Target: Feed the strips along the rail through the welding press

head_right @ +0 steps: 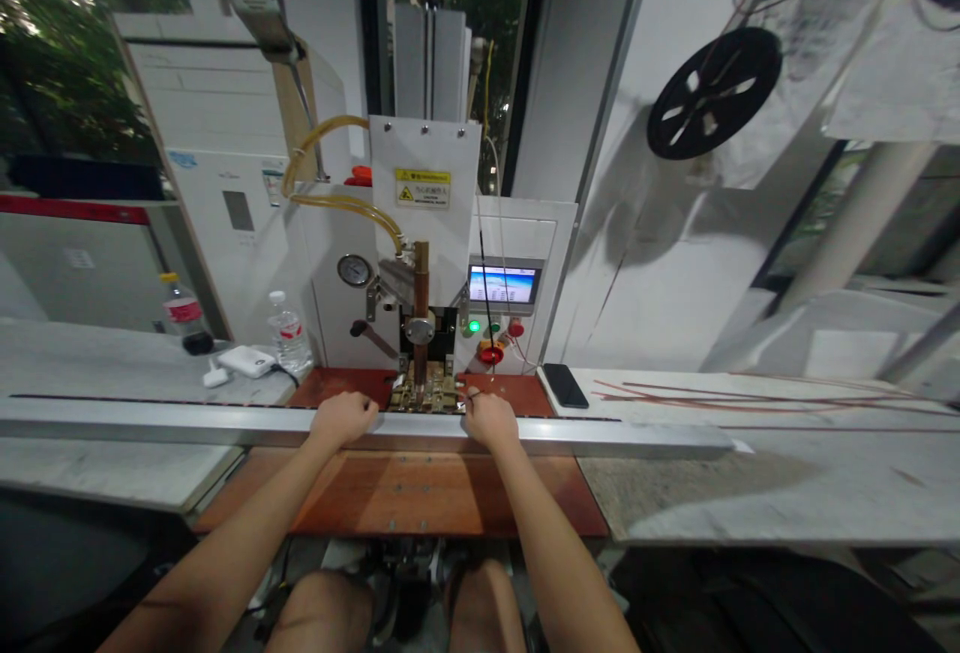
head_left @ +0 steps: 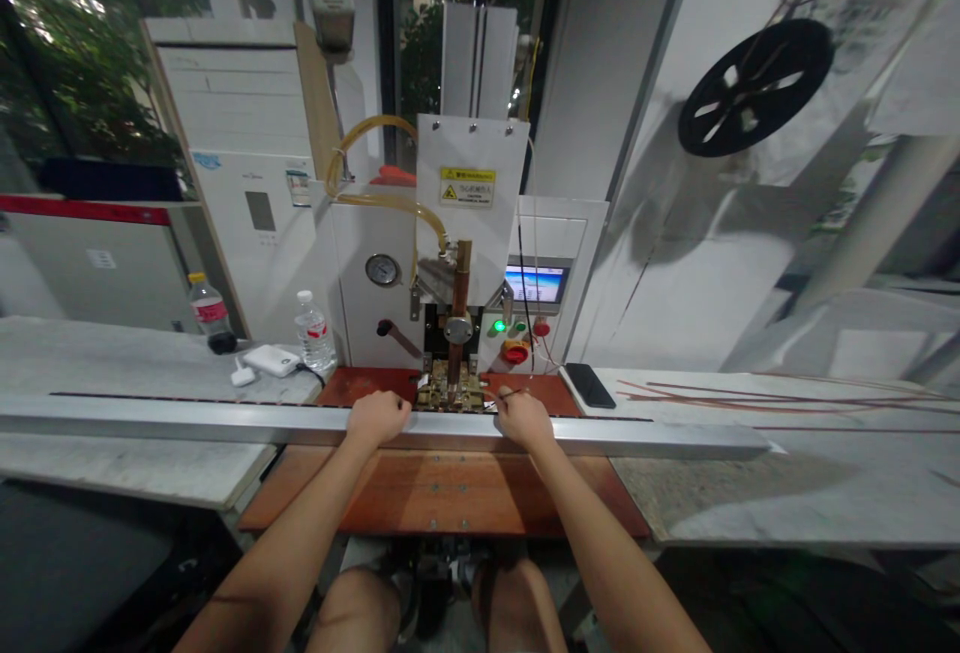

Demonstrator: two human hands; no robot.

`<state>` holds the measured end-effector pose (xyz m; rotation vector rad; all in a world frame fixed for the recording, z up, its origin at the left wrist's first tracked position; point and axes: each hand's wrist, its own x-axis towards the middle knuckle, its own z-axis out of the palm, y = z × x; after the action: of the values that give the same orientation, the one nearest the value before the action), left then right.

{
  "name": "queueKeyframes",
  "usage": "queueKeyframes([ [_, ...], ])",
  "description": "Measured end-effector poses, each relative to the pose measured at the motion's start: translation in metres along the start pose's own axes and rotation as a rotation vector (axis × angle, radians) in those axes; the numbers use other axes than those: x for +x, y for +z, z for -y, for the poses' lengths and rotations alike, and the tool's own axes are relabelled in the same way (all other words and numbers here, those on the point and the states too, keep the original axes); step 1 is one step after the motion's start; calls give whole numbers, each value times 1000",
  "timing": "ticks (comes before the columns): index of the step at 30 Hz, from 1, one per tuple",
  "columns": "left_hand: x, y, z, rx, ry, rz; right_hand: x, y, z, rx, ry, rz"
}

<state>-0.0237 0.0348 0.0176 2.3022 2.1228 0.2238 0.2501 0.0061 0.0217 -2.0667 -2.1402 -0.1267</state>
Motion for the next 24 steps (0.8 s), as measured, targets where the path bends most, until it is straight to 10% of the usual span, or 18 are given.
queueKeyframes([
  [24, -5, 0, 2, -16, 10, 8, 3, -5, 20, 48, 3, -66],
])
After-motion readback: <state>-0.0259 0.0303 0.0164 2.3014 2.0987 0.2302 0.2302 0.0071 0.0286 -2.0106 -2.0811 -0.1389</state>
